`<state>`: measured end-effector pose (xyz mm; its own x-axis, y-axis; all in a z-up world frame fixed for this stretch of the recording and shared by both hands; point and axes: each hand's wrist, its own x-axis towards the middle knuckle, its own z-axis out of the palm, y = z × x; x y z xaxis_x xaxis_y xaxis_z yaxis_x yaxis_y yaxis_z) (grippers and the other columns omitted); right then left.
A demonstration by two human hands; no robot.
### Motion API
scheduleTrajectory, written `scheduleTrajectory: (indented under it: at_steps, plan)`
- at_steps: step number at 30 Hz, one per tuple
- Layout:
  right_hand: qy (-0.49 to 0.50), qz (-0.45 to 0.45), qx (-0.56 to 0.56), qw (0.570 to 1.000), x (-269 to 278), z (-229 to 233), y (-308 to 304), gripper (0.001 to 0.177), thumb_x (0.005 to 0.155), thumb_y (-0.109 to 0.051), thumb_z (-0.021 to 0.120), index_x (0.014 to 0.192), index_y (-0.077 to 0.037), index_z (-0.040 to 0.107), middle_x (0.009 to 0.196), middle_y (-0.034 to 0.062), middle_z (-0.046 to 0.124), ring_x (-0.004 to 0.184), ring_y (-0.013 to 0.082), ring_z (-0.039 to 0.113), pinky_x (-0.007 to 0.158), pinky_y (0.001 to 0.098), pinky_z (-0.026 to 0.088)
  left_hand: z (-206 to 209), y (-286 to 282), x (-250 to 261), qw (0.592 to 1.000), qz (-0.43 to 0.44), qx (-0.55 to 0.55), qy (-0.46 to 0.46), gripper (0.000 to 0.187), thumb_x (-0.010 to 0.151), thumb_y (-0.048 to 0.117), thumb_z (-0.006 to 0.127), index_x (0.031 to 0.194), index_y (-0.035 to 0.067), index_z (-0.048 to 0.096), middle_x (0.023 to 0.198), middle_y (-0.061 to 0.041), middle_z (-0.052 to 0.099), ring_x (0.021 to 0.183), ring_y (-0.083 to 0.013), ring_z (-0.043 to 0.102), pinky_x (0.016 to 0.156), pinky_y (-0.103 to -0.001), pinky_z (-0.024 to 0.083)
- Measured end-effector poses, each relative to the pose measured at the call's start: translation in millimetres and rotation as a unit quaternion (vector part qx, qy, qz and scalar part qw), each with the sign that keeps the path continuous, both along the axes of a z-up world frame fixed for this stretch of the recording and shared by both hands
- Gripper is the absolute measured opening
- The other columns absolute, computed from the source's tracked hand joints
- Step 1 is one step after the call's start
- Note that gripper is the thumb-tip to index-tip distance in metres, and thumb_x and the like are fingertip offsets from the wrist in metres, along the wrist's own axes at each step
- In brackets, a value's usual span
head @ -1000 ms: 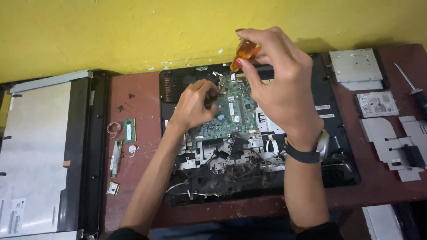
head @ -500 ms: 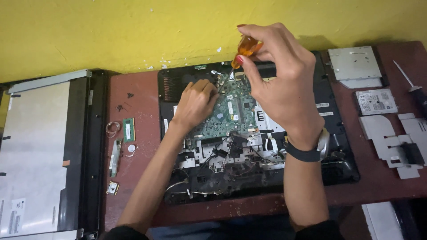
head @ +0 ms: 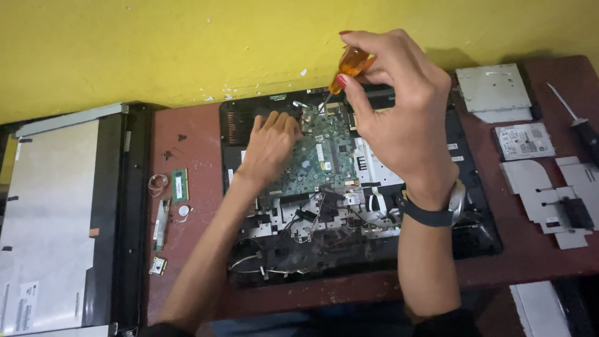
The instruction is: Using a screwdriver to remove screws and detach a motherboard from a laptop chassis.
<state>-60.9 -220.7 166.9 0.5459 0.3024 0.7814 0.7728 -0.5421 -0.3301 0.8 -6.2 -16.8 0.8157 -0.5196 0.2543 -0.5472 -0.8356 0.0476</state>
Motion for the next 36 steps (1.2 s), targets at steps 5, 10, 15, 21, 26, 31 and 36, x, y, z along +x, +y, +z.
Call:
scheduleTrajectory:
  at_steps: [5, 10, 15, 21, 26, 31, 36]
  plan:
    - [-0.012, -0.002, 0.006, 1.0, 1, 0, -4, 0.032, 0.104, 0.019, 0.076, 0.13, 0.009, 0.059, 0.113, 0.0255, 0.063, 0.098, 0.0346, 0.071, 0.09, 0.0413, 0.068, 43, 14, -35, 0.97, -0.08, -0.09, 0.211, 0.009, 0.101, 0.013, 0.061, 0.093, 0.01, 0.064, 0.1, -0.008, 0.07, 0.097, -0.0258, 0.059, 0.099, -0.051, 0.045]
    - [-0.013, 0.005, 0.003, 1.0, 0, 0, -3, 0.03, 0.105, 0.018, 0.076, 0.129, 0.01, 0.059, 0.117, 0.026, 0.064, 0.099, 0.0347, 0.071, 0.091, 0.0412, 0.068, 35, 23, -41, 0.969, -0.124, -0.096, 0.194, 0.005, 0.097, 0.012, 0.067, 0.095, 0.013, 0.071, 0.101, -0.004, 0.072, 0.1, -0.024, 0.062, 0.096, -0.048, 0.048]
    - [0.0, 0.005, 0.005, 1.0, 1, -1, -2, 0.032, 0.103, 0.018, 0.076, 0.129, 0.009, 0.06, 0.116, 0.0248, 0.064, 0.098, 0.0328, 0.071, 0.092, 0.0392, 0.067, 36, 24, -42, 0.964, -0.138, -0.111, 0.197, 0.007, 0.096, 0.01, 0.068, 0.099, 0.009, 0.073, 0.101, -0.006, 0.072, 0.103, -0.0246, 0.064, 0.104, -0.06, 0.046]
    - [-0.019, -0.008, 0.034, 0.999, 8, -7, 1, 0.037, 0.102, 0.023, 0.077, 0.131, 0.009, 0.057, 0.113, 0.0254, 0.064, 0.104, 0.035, 0.074, 0.095, 0.0395, 0.069, 52, 25, -33, 0.945, -0.108, -0.236, 0.2, 0.009, 0.096, -0.004, 0.065, 0.102, 0.002, 0.066, 0.1, -0.011, 0.071, 0.092, -0.0236, 0.068, 0.081, -0.031, 0.059]
    - [-0.039, -0.004, 0.036, 0.999, 21, -18, 13, 0.037, 0.098, 0.023, 0.078, 0.127, 0.009, 0.059, 0.111, 0.0246, 0.064, 0.099, 0.0339, 0.072, 0.092, 0.0389, 0.067, 35, 11, 14, 0.923, -0.102, -0.356, 0.108, 0.033, 0.095, -0.007, 0.065, 0.127, 0.003, 0.063, 0.105, -0.013, 0.068, 0.091, -0.0228, 0.067, 0.084, -0.034, 0.057]
    - [-0.026, -0.021, 0.02, 0.999, 28, -29, 16, 0.039, 0.095, 0.019, 0.08, 0.127, 0.007, 0.06, 0.109, 0.0217, 0.066, 0.095, 0.0313, 0.071, 0.091, 0.038, 0.065, 13, -7, 47, 0.902, -0.084, -0.417, 0.071, 0.023, 0.092, -0.001, 0.075, 0.114, 0.003, 0.071, 0.098, -0.01, 0.07, 0.079, -0.0166, 0.064, 0.069, -0.027, 0.054]
    - [-0.006, -0.021, 0.025, 0.999, 30, -35, 19, 0.038, 0.097, 0.018, 0.076, 0.129, 0.005, 0.06, 0.11, 0.0214, 0.064, 0.097, 0.0325, 0.07, 0.092, 0.0394, 0.065, 2, -9, 56, 0.897, -0.102, -0.425, 0.066, 0.007, 0.093, -0.004, 0.071, 0.096, 0.001, 0.07, 0.091, -0.012, 0.067, 0.075, -0.0213, 0.066, 0.065, -0.03, 0.056]
